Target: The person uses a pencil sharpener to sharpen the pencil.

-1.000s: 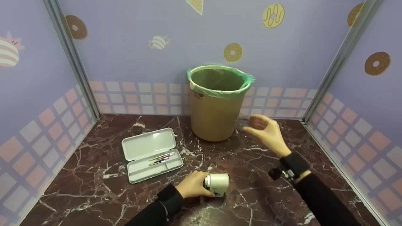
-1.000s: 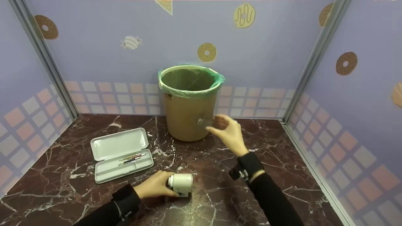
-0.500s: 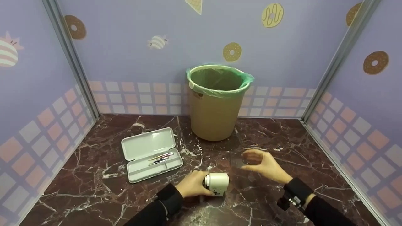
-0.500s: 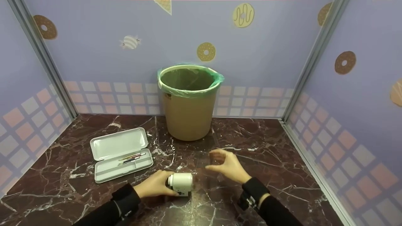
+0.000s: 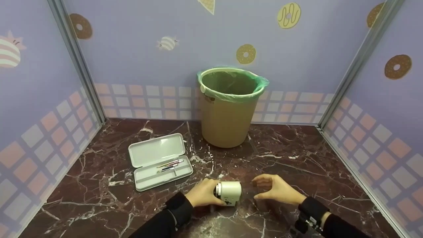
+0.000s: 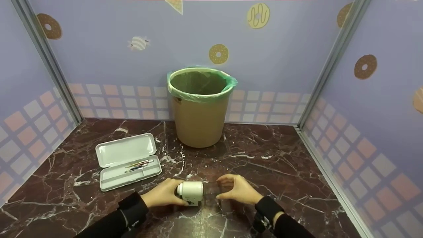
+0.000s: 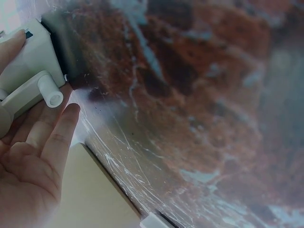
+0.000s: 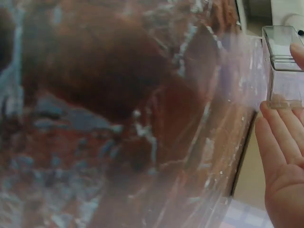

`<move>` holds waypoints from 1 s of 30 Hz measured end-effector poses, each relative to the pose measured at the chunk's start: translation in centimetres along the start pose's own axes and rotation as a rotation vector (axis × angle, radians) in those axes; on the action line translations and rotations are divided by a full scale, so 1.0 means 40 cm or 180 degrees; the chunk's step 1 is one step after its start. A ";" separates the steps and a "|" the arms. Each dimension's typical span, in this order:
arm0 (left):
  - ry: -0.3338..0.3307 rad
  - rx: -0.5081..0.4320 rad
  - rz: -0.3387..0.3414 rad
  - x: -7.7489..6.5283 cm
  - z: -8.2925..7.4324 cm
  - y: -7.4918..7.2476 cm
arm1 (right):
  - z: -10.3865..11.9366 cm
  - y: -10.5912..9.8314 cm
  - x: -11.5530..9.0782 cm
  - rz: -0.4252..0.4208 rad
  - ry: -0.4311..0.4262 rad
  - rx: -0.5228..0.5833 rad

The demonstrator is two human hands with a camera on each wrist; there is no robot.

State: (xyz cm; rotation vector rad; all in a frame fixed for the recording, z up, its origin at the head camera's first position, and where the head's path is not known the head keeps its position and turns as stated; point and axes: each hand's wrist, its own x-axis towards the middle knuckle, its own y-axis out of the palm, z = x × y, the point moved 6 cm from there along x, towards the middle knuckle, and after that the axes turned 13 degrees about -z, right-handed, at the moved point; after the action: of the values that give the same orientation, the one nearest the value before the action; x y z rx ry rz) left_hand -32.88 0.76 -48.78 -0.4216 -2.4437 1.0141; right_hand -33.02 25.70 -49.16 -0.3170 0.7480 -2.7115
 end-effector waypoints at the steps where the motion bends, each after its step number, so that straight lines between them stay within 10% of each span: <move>1: 0.0007 0.0015 0.0002 0.000 0.000 -0.001 | -0.002 0.005 -0.002 0.0034 0.0014 -0.0018; 30: -0.0022 -0.0041 -0.0016 -0.003 0.007 0.003 | -0.020 0.066 -0.002 0.0142 0.0115 0.0052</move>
State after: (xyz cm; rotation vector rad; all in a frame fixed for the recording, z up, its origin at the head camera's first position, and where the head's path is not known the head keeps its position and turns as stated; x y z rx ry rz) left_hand -32.93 0.64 -49.08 -0.4165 -2.4575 1.0000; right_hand -32.55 23.95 -51.23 -0.2450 0.7336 -2.6864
